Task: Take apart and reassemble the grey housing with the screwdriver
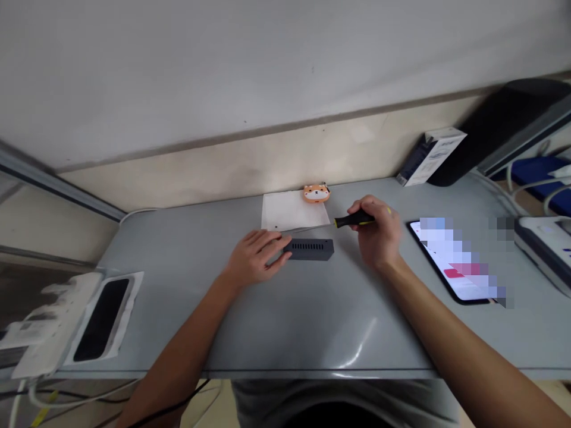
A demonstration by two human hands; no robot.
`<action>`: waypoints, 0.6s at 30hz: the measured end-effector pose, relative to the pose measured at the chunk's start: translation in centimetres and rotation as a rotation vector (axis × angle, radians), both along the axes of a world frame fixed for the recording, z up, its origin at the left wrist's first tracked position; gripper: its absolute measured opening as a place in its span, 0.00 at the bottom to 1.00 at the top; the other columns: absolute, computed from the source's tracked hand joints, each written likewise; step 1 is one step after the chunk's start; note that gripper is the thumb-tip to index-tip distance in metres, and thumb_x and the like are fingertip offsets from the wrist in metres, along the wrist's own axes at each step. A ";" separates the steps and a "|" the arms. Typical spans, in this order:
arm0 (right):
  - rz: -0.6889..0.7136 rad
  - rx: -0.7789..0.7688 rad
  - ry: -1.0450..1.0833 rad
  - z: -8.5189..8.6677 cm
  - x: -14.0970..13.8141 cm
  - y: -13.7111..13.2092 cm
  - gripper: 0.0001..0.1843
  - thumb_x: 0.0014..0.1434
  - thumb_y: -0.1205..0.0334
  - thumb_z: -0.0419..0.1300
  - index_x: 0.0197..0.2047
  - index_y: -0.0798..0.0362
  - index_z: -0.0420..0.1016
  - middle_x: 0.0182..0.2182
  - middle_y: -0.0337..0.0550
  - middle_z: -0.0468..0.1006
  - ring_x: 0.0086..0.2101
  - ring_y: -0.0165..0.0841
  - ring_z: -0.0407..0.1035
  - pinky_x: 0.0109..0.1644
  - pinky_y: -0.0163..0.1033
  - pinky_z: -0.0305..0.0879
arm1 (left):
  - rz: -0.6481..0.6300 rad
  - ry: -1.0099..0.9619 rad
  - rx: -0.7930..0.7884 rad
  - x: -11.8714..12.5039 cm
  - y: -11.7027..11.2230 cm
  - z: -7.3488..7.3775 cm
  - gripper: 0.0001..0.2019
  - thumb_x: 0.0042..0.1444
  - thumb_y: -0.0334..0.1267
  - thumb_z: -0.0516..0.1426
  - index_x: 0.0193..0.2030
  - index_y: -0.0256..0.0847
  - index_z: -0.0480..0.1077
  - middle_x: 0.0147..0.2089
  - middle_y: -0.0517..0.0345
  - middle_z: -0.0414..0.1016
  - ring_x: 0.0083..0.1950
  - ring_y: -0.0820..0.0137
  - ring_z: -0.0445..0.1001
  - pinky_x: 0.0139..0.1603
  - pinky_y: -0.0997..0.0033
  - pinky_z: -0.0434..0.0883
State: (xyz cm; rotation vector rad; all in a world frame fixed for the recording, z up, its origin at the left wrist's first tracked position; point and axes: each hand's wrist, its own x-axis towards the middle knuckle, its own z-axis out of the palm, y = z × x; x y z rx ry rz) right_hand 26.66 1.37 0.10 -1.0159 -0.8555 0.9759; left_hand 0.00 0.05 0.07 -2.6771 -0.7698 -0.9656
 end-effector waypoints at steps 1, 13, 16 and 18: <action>-0.006 -0.026 -0.029 -0.2 -0.1 0.2 0.15 0.56 0.49 0.62 0.24 0.49 0.75 0.24 0.39 0.75 0.23 0.30 0.63 0.25 0.36 0.58 | 0.001 0.033 0.014 -0.1 0.0 0.2 0.12 0.68 0.35 0.61 0.58 0.44 0.75 0.44 0.53 0.84 0.41 0.66 0.84 0.44 0.66 0.80; 0.276 -0.111 -0.352 -2.0 -2.8 0.4 0.20 0.63 0.43 0.61 0.39 0.50 0.83 0.35 0.41 0.83 0.31 0.32 0.72 0.38 0.38 0.66 | -0.017 0.063 0.041 0.1 -0.7 2.0 0.07 0.65 0.33 0.63 0.49 0.44 0.76 0.41 0.56 0.85 0.37 0.68 0.83 0.42 0.68 0.78; 0.267 -0.135 -0.347 -2.1 -2.7 0.6 0.18 0.62 0.44 0.62 0.38 0.49 0.83 0.35 0.41 0.83 0.33 0.33 0.74 0.40 0.38 0.67 | 0.000 0.081 0.014 0.2 -0.8 2.0 0.05 0.65 0.33 0.62 0.47 0.43 0.75 0.42 0.54 0.85 0.37 0.67 0.83 0.42 0.66 0.78; 0.210 -0.148 -0.324 -1.9 -2.5 0.6 0.18 0.62 0.44 0.62 0.36 0.49 0.83 0.32 0.40 0.81 0.32 0.32 0.73 0.39 0.38 0.67 | -0.003 0.060 -0.015 0.4 -0.7 1.8 0.04 0.66 0.34 0.61 0.46 0.42 0.74 0.42 0.53 0.84 0.38 0.66 0.82 0.42 0.65 0.78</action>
